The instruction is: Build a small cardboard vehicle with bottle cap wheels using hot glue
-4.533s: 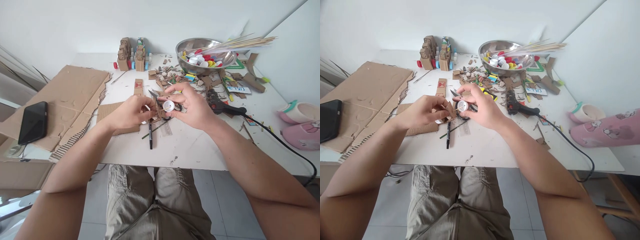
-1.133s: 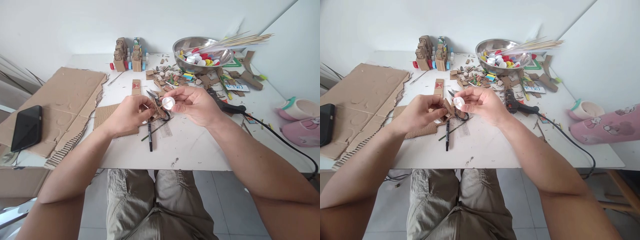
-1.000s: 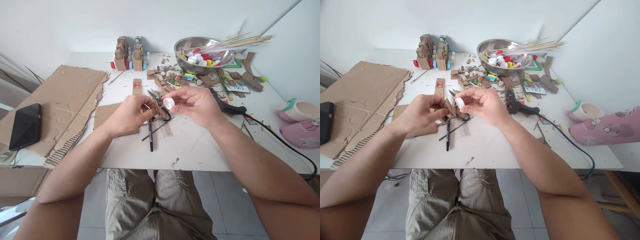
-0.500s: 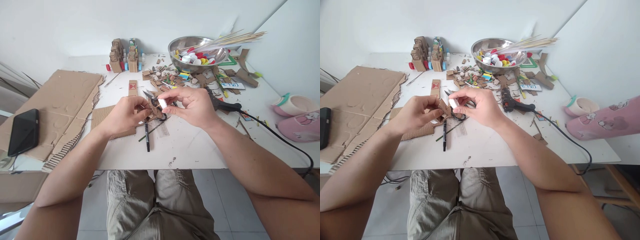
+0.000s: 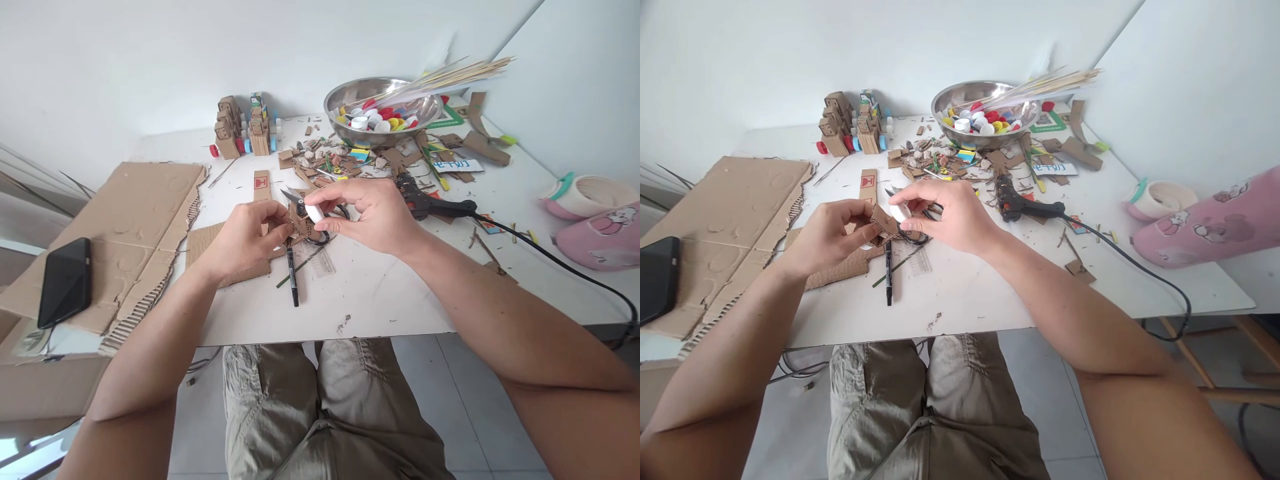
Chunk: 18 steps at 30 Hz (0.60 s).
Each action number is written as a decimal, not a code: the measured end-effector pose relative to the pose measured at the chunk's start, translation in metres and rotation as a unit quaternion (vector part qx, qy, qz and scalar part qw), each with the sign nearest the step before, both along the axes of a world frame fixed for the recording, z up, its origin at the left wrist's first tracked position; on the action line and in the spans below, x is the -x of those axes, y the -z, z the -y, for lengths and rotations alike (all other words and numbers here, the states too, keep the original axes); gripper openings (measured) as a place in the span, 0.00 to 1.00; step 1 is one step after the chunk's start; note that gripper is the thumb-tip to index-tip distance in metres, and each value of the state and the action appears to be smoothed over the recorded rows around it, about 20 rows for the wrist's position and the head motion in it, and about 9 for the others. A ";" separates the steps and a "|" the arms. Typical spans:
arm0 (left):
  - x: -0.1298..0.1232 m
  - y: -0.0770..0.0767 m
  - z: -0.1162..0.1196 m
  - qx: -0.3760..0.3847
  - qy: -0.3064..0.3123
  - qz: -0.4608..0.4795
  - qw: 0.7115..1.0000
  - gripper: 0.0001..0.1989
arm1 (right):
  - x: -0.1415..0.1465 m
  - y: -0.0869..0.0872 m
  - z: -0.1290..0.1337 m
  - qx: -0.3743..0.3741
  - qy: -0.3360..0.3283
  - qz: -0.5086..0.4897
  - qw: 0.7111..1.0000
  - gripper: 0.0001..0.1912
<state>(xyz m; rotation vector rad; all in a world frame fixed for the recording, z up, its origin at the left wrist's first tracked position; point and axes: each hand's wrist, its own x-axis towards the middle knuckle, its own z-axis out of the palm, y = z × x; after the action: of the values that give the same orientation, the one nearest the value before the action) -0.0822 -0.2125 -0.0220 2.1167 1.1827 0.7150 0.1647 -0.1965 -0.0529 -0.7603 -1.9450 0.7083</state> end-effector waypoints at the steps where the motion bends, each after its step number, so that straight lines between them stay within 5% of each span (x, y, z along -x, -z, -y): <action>1: 0.000 0.000 0.000 -0.002 0.001 0.001 1.000 0.07 | 0.000 -0.001 0.000 0.000 0.000 0.003 1.000 0.13; 12: 0.004 0.005 -0.007 -0.028 0.009 0.009 1.000 0.08 | -0.008 -0.003 -0.004 -0.006 0.019 0.057 0.998 0.26; 18: 0.010 0.012 -0.018 -0.160 -0.024 -0.060 0.985 0.07 | -0.042 -0.035 -0.017 0.005 0.207 0.202 0.957 0.27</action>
<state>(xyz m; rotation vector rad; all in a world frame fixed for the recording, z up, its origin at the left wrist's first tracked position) -0.0918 -0.1949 -0.0339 2.4320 1.2545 0.8580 0.2067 -0.1798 -0.0179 -1.3530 -2.0370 0.3209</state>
